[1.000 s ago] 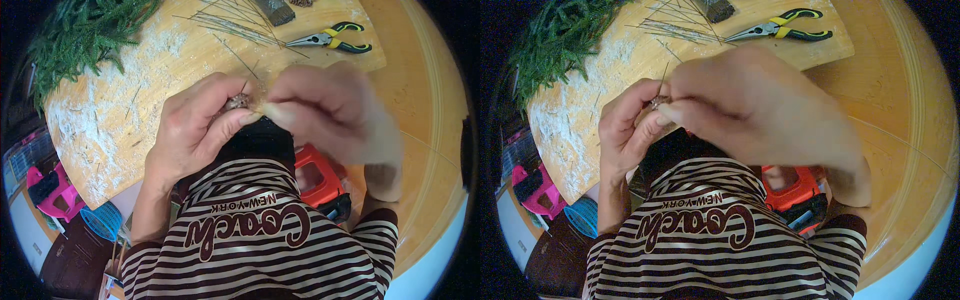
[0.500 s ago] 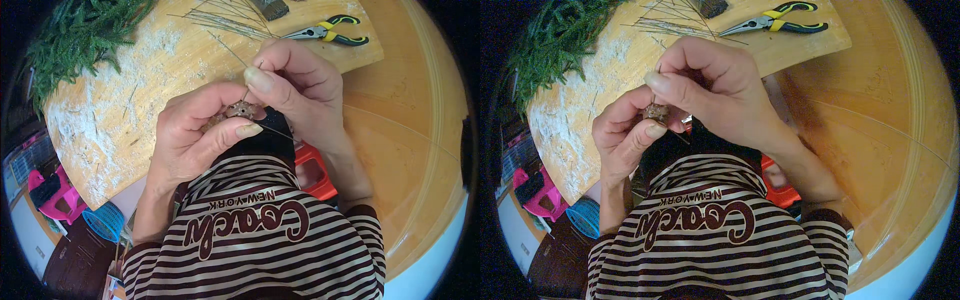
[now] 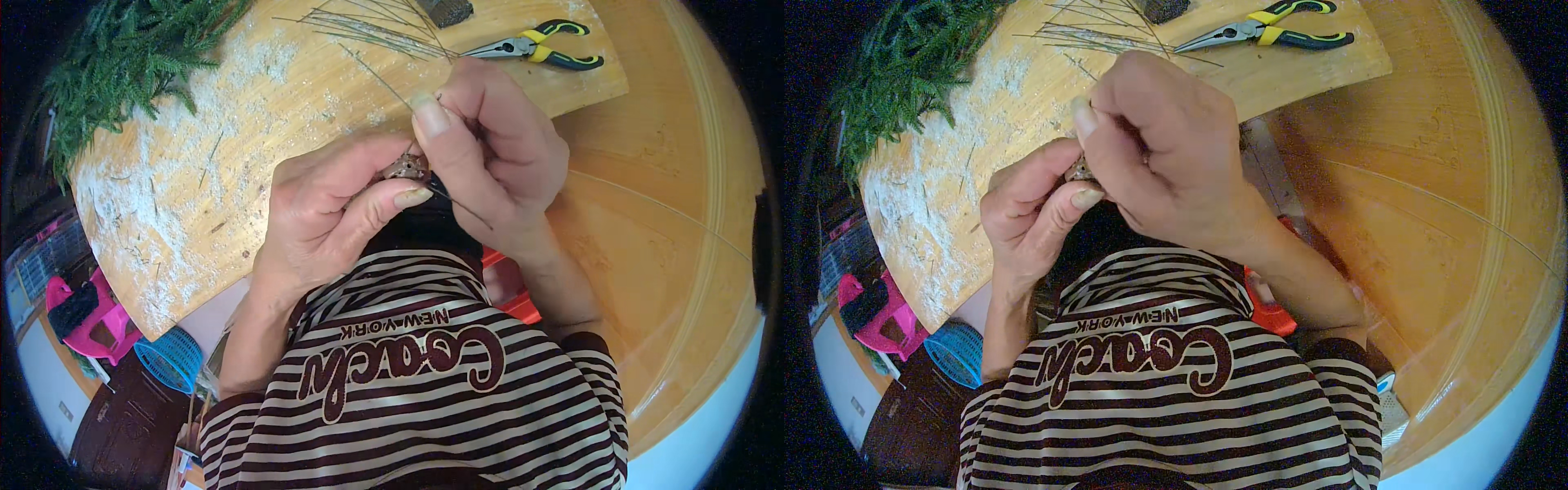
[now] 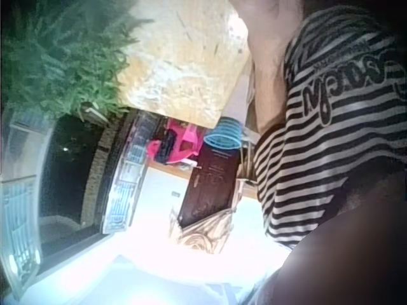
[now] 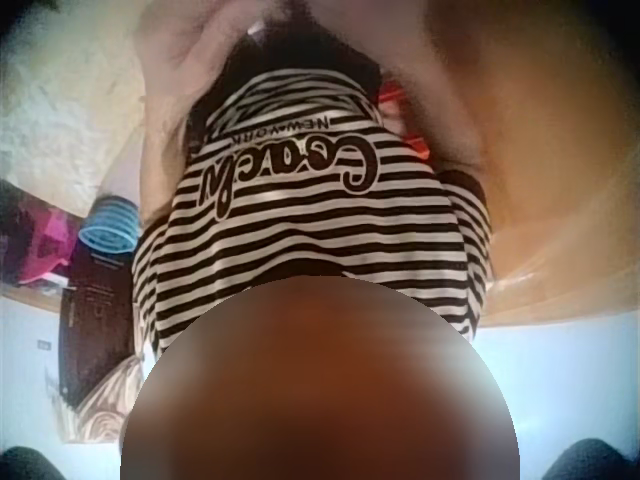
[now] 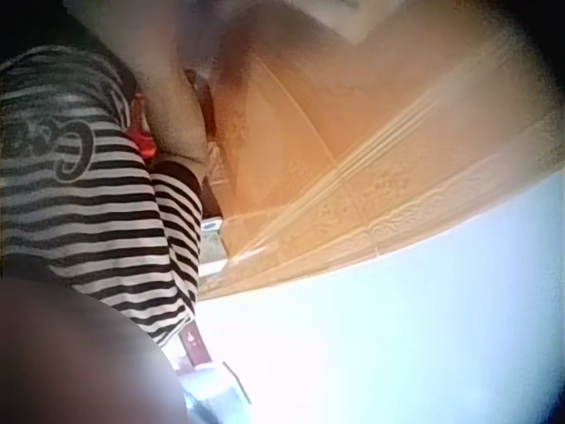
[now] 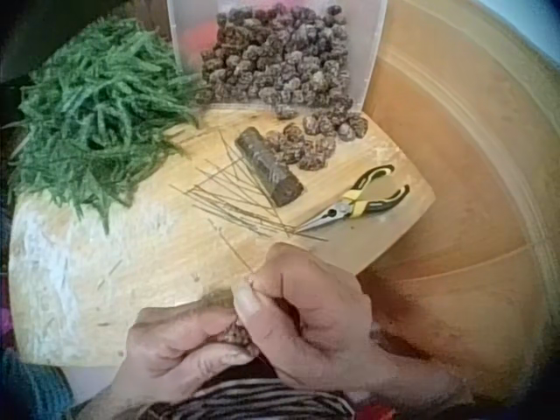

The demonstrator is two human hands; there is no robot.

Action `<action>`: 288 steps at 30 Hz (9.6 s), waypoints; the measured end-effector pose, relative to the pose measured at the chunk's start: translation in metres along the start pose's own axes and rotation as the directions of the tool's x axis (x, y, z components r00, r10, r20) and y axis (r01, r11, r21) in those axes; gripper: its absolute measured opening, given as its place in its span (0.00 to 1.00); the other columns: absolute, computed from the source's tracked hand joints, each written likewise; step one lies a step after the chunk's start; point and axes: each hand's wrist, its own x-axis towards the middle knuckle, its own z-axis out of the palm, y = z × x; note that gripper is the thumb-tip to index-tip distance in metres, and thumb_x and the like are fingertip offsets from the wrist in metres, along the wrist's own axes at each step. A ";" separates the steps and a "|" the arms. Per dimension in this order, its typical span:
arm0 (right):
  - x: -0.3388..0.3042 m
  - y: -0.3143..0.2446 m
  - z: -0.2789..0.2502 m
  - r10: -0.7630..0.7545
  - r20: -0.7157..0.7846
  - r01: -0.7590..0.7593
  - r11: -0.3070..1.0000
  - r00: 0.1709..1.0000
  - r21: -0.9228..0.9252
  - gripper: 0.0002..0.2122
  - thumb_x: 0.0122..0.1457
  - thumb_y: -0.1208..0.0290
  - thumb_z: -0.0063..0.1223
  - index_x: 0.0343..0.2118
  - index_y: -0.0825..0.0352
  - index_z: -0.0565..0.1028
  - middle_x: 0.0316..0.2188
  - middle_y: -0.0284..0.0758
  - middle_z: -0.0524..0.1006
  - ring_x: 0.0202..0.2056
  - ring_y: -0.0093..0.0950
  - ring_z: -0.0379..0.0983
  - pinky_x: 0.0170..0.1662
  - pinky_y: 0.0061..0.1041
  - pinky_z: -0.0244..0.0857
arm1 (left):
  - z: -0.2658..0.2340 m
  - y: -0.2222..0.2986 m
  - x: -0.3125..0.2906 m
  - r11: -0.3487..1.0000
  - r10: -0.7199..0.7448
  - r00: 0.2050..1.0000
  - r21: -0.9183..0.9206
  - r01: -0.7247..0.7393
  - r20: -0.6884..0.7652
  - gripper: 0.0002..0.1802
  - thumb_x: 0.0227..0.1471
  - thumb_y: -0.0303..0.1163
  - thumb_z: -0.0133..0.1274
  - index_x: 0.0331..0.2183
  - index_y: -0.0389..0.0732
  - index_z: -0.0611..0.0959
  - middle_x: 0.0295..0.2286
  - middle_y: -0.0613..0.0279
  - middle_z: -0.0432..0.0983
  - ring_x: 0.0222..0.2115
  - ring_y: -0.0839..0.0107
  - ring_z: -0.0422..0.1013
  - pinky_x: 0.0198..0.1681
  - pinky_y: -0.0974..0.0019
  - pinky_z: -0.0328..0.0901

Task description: Assembling decorative pine sprigs with small pinecones using wire and pliers.

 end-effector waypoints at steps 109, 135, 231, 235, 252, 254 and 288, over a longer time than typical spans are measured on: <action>0.007 -0.045 -0.034 0.387 0.259 -0.391 0.920 0.885 -0.038 0.07 0.60 0.76 0.45 0.26 0.69 0.68 0.21 0.22 0.64 0.24 0.11 0.56 0.27 0.13 0.53 | 0.013 0.002 -0.020 0.939 0.259 0.915 0.303 -0.163 -0.308 0.12 0.44 0.20 0.54 0.35 0.31 0.76 0.27 0.55 0.74 0.21 0.70 0.69 0.23 0.72 0.65; 0.015 -0.032 0.029 0.163 0.355 -0.166 0.986 0.921 -0.021 0.10 0.54 0.80 0.50 0.39 0.72 0.74 0.26 0.30 0.67 0.27 0.19 0.62 0.30 0.16 0.55 | -0.022 0.000 -0.032 0.908 0.333 0.849 0.381 -0.172 -0.410 0.22 0.42 0.18 0.53 0.44 0.31 0.73 0.25 0.53 0.70 0.22 0.61 0.69 0.24 0.66 0.63; 0.039 -0.010 0.046 0.305 0.433 -0.503 0.718 0.848 0.481 0.10 0.56 0.76 0.51 0.40 0.72 0.73 0.33 0.36 0.77 0.28 0.13 0.68 0.27 0.12 0.57 | -0.083 -0.015 -0.054 0.928 -0.249 0.649 -0.368 -0.052 -0.719 0.07 0.53 0.25 0.49 0.35 0.34 0.76 0.31 0.62 0.74 0.29 0.80 0.66 0.35 0.76 0.61; 0.036 -0.011 0.046 0.330 0.391 -0.507 0.662 0.859 0.553 0.09 0.55 0.74 0.54 0.37 0.72 0.74 0.31 0.33 0.77 0.31 0.17 0.71 0.36 0.15 0.65 | -0.067 -0.010 -0.067 0.852 -0.368 0.657 -0.522 -0.045 -0.658 0.07 0.53 0.25 0.48 0.35 0.34 0.76 0.31 0.62 0.75 0.29 0.80 0.67 0.34 0.75 0.62; -0.005 -0.001 0.040 0.367 0.209 -0.421 0.746 0.906 0.516 0.08 0.58 0.77 0.46 0.40 0.72 0.71 0.42 0.35 0.72 0.30 0.15 0.65 0.30 0.13 0.58 | -0.037 0.005 -0.053 0.972 -0.169 0.739 -0.237 0.013 -0.652 0.12 0.54 0.23 0.46 0.42 0.31 0.74 0.33 0.64 0.73 0.33 0.81 0.66 0.38 0.77 0.62; -0.008 0.003 0.032 0.384 0.149 -0.404 0.757 0.911 0.514 0.08 0.58 0.77 0.46 0.40 0.72 0.71 0.43 0.35 0.72 0.31 0.15 0.65 0.30 0.13 0.58 | -0.038 0.006 -0.054 0.991 -0.134 0.759 -0.106 0.086 -0.637 0.11 0.54 0.22 0.46 0.41 0.31 0.74 0.32 0.65 0.72 0.32 0.82 0.65 0.36 0.78 0.61; 0.013 -0.011 0.037 0.416 0.198 -0.457 0.740 0.888 0.493 0.09 0.57 0.76 0.50 0.39 0.73 0.72 0.24 0.29 0.73 0.20 0.13 0.64 0.20 0.11 0.53 | -0.025 0.007 -0.053 0.899 -0.263 0.786 -0.438 -0.012 -0.560 0.12 0.52 0.25 0.52 0.40 0.33 0.72 0.32 0.64 0.72 0.34 0.82 0.67 0.39 0.77 0.62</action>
